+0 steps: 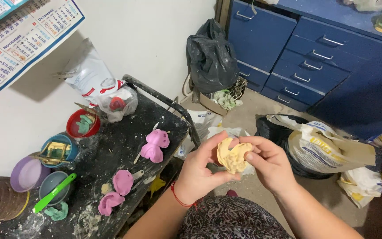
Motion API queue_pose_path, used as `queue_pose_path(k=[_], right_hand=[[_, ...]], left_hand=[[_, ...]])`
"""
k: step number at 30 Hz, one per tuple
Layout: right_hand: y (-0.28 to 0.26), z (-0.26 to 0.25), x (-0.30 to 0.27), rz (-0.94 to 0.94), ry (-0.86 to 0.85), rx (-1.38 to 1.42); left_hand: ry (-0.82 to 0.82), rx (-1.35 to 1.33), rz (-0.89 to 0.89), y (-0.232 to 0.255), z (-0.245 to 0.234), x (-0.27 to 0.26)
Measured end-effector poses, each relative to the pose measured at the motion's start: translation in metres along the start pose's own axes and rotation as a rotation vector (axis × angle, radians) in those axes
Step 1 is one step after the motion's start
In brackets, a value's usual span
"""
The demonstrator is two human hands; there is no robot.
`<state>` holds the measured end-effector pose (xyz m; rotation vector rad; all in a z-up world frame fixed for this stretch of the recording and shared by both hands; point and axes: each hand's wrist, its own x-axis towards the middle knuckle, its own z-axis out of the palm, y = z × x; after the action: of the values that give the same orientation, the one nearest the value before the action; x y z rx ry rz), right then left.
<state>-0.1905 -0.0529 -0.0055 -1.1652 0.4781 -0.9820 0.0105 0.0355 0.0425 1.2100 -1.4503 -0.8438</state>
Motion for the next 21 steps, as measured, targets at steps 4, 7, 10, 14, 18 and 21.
queue_pose_path(k=[4, 7, 10, 14, 18, 21], right_hand=[[-0.013, 0.018, 0.007, 0.101, -0.068, 0.07], [-0.009, 0.017, 0.008, 0.146, -0.077, 0.124], [-0.01, 0.017, 0.007, 0.17, -0.082, 0.165], [-0.005, 0.001, 0.004, 0.254, -0.01, 0.268], [-0.007, -0.018, 0.0, 0.239, 0.034, 0.149], [-0.01, -0.028, -0.007, 0.122, -0.029, 0.104]], left_hand=[[0.108, 0.078, -0.049, 0.006, 0.004, 0.002], [0.134, 0.067, -0.082, 0.011, 0.006, 0.003], [0.146, 0.101, -0.109, 0.014, 0.008, 0.004], [0.044, 0.168, -0.122, 0.024, 0.007, 0.01], [0.07, 0.188, 0.026, 0.02, 0.013, 0.017], [0.1, 0.44, 0.066, 0.009, 0.026, 0.025]])
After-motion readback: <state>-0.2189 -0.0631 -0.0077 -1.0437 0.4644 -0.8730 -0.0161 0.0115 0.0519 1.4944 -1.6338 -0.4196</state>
